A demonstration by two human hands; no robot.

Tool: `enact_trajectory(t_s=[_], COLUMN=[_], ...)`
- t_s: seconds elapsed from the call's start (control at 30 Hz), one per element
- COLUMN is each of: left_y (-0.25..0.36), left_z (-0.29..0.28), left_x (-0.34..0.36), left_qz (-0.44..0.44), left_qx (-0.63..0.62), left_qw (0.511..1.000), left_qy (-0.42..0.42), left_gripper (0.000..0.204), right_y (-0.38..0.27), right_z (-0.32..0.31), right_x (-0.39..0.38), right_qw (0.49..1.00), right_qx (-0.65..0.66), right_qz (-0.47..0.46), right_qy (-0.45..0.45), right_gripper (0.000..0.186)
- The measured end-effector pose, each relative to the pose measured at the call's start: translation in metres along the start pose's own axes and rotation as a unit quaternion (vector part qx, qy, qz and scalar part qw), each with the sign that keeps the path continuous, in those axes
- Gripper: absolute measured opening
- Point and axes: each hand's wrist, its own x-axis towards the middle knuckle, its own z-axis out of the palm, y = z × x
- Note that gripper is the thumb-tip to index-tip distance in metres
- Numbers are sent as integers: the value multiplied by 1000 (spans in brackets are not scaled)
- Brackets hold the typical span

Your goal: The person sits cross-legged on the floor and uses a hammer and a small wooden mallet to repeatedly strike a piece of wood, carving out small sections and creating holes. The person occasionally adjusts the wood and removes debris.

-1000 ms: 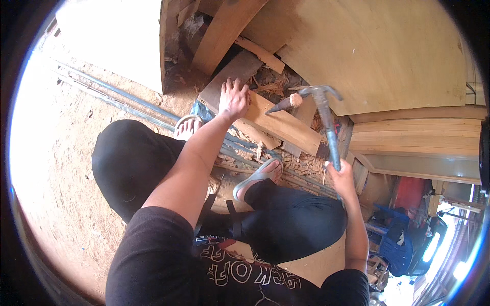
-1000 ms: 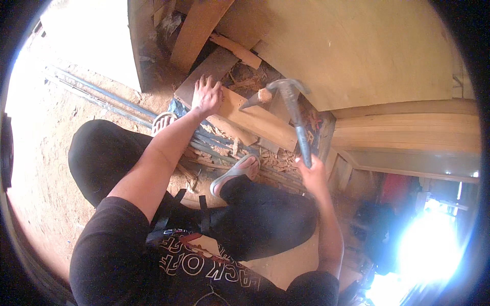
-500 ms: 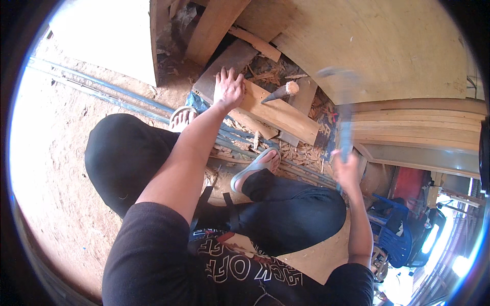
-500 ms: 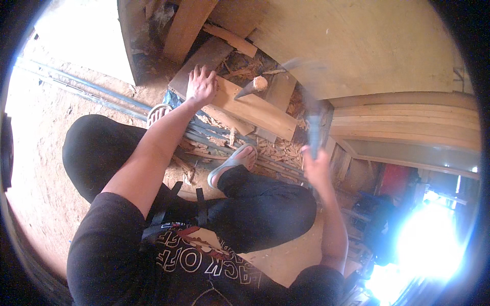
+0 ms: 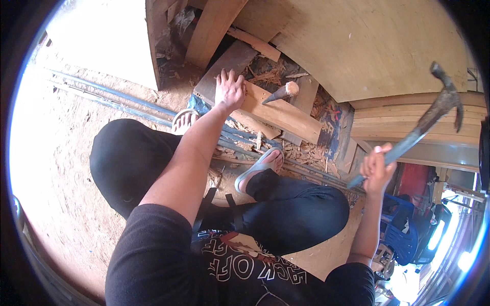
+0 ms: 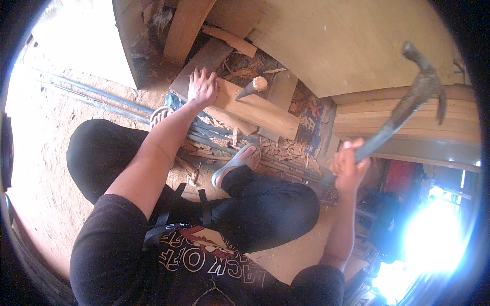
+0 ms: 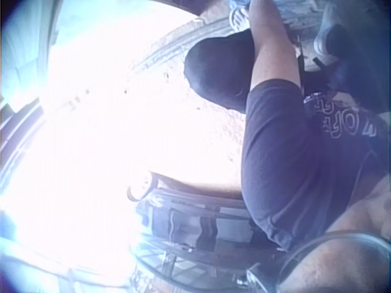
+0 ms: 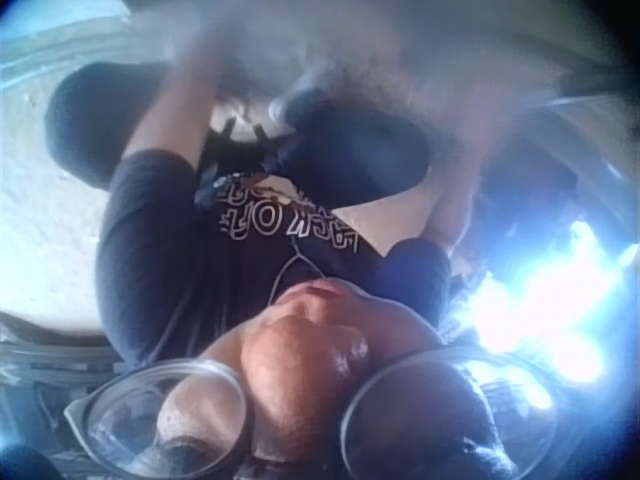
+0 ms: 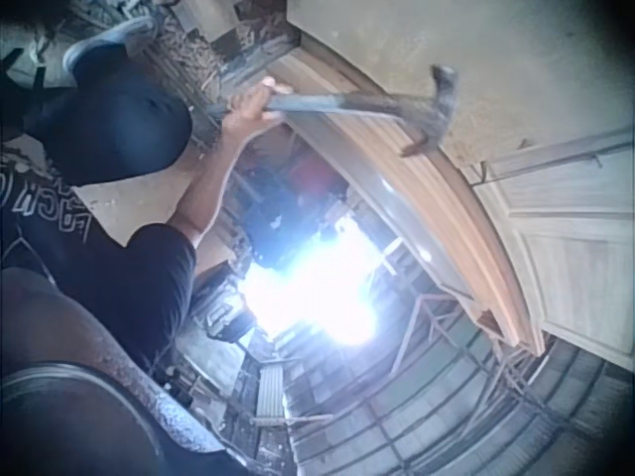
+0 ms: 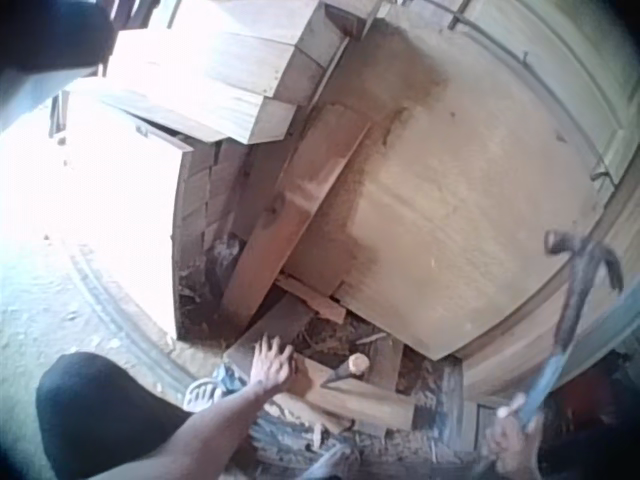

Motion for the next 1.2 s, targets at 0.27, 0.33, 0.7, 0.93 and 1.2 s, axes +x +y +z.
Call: enact_trajectory(t_s=[0.27, 0.33, 0.7, 0.93, 1.2], left_y=[1, 2, -1, -2, -1], left_z=[1, 0, 8, 10, 5], left_x=[0, -2, -1, -1, -1], left_qz=[7, 3, 1, 15, 11], left_qx=[17, 6, 18, 11, -4], left_qw=[1000, 1000, 1000, 1000, 1000], left_qy=[5, 3, 2, 22, -13], left_gripper=[31, 30, 31, 29, 32], right_y=[70, 42, 45, 69, -18], right_z=[12, 6, 6, 4, -3], right_x=[2, 0, -5, 1, -1], right_qw=[925, 942, 990, 932, 999], right_qx=[-275, -250, -122, -312, -38], right_qz=[241, 217, 68, 162, -17], right_qy=[-107, -55, 33, -92, 25], right_gripper=[18, 19, 14, 13, 13])
